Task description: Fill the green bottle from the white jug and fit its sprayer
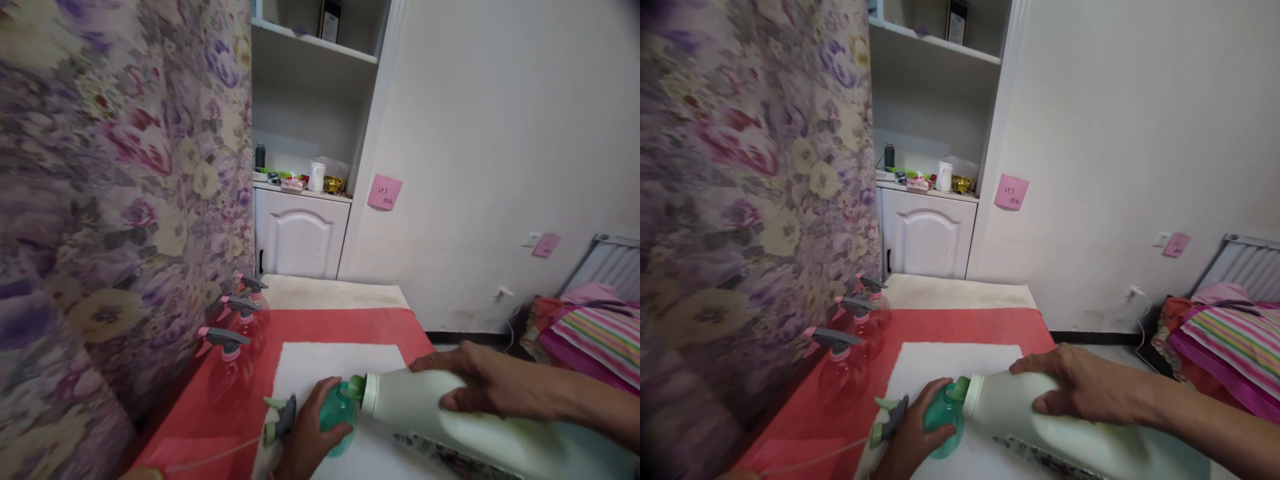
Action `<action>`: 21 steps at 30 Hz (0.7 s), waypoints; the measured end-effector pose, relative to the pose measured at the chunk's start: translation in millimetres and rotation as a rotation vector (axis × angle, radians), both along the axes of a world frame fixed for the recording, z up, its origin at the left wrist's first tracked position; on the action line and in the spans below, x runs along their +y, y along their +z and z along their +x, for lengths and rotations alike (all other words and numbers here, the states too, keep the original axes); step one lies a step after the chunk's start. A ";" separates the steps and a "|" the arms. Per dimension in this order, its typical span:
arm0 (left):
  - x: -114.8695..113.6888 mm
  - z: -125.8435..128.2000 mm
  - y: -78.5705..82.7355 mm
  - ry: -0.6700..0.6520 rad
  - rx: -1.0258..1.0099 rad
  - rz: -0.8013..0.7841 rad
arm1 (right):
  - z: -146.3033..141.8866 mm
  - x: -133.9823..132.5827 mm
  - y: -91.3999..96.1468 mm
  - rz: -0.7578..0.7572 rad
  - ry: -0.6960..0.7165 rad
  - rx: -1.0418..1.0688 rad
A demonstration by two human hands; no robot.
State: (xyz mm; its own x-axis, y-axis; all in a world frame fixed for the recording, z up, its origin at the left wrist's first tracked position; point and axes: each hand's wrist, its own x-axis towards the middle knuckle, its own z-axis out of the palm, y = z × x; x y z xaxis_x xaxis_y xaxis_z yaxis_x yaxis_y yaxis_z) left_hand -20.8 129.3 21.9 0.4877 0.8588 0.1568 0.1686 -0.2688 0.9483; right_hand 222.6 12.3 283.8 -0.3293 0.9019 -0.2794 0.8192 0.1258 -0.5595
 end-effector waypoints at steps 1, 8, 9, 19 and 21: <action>-0.6 -0.2 0.8 0.000 -0.003 -0.003 | -0.3 0.3 0.7 -0.009 0.002 -0.002; -0.8 -2.1 0.0 -0.016 -0.036 0.021 | -0.2 1.0 3.2 -0.028 0.005 -0.001; -0.5 -2.1 -0.5 -0.017 -0.040 0.023 | 0.5 1.0 3.2 -0.030 0.000 -0.016; -0.4 -0.3 -2.0 -0.005 -0.043 0.031 | 4.7 2.1 1.8 -0.043 -0.003 -0.021; -0.2 -0.2 -1.2 -0.013 -0.043 0.027 | 5.3 1.7 1.2 -0.036 -0.008 -0.029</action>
